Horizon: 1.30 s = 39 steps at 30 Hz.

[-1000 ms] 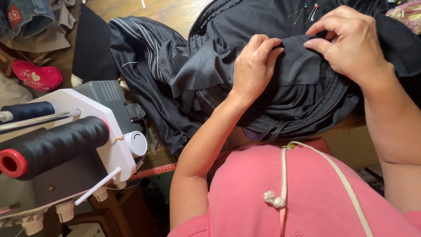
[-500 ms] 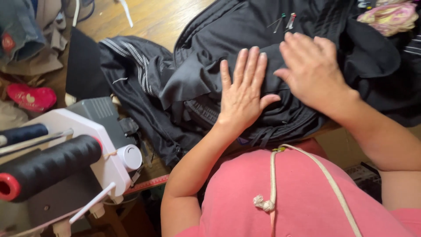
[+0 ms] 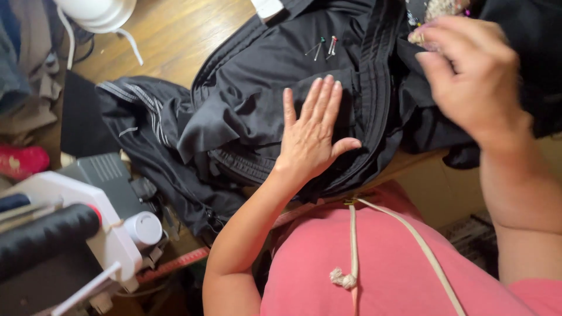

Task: Aligning a fabric patch onto a garment, securing it with pins, and trimming the excess with scissors.

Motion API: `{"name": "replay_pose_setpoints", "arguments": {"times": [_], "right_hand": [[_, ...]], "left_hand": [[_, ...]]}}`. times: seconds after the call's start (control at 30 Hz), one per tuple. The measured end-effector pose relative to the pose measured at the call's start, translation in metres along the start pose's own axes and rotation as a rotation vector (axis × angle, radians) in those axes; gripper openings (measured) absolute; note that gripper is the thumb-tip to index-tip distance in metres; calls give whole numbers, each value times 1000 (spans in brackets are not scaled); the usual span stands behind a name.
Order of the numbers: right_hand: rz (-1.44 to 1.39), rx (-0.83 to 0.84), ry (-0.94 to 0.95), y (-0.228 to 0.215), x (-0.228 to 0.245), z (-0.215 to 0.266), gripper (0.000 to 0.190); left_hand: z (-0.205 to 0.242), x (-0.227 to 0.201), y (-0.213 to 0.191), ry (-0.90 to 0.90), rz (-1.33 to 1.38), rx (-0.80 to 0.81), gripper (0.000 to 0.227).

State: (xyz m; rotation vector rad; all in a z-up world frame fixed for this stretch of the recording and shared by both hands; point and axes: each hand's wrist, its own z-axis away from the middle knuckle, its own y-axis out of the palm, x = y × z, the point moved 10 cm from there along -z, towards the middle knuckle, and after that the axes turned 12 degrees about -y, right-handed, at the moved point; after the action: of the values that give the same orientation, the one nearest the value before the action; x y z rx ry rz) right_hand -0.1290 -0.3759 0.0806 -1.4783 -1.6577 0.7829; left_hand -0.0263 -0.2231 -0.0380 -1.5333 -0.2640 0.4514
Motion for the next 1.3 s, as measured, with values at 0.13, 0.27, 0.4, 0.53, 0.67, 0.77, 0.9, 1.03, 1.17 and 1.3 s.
{"name": "replay_pose_setpoints", "arguments": {"times": [0.13,0.27,0.4,0.53,0.67,0.77,0.9,1.03,1.17,1.3], "right_hand": [[-43,2,-44,-5,-25,15,10],[-246,115,-150,49,-17,-33,8],[-316,420,-227,165,-44,-71,23],[-469,742,51,216,-80,-66,29],[-522,953,274,216,-82,-62,18],[-529,1021,304,211,-78,-63,16],[-634,984,288,204,-78,-64,14],[-651,914,233,209,-82,-63,13],[-707,806,258,204,-89,-64,23],[-781,687,390,190,-90,-58,34]], "left_hand": [[2,2,3,-64,-25,-47,108],[3,-2,4,-41,-82,-25,109],[4,-2,2,-43,-53,-11,105],[5,-1,1,-60,-66,-18,105],[5,0,2,-61,-40,5,105],[4,0,1,-58,-43,20,104],[4,-1,-1,-57,-54,29,94],[4,-1,1,-57,-33,20,92],[4,-1,-4,-46,20,-33,89],[4,-3,-8,-22,69,-69,88]]}}
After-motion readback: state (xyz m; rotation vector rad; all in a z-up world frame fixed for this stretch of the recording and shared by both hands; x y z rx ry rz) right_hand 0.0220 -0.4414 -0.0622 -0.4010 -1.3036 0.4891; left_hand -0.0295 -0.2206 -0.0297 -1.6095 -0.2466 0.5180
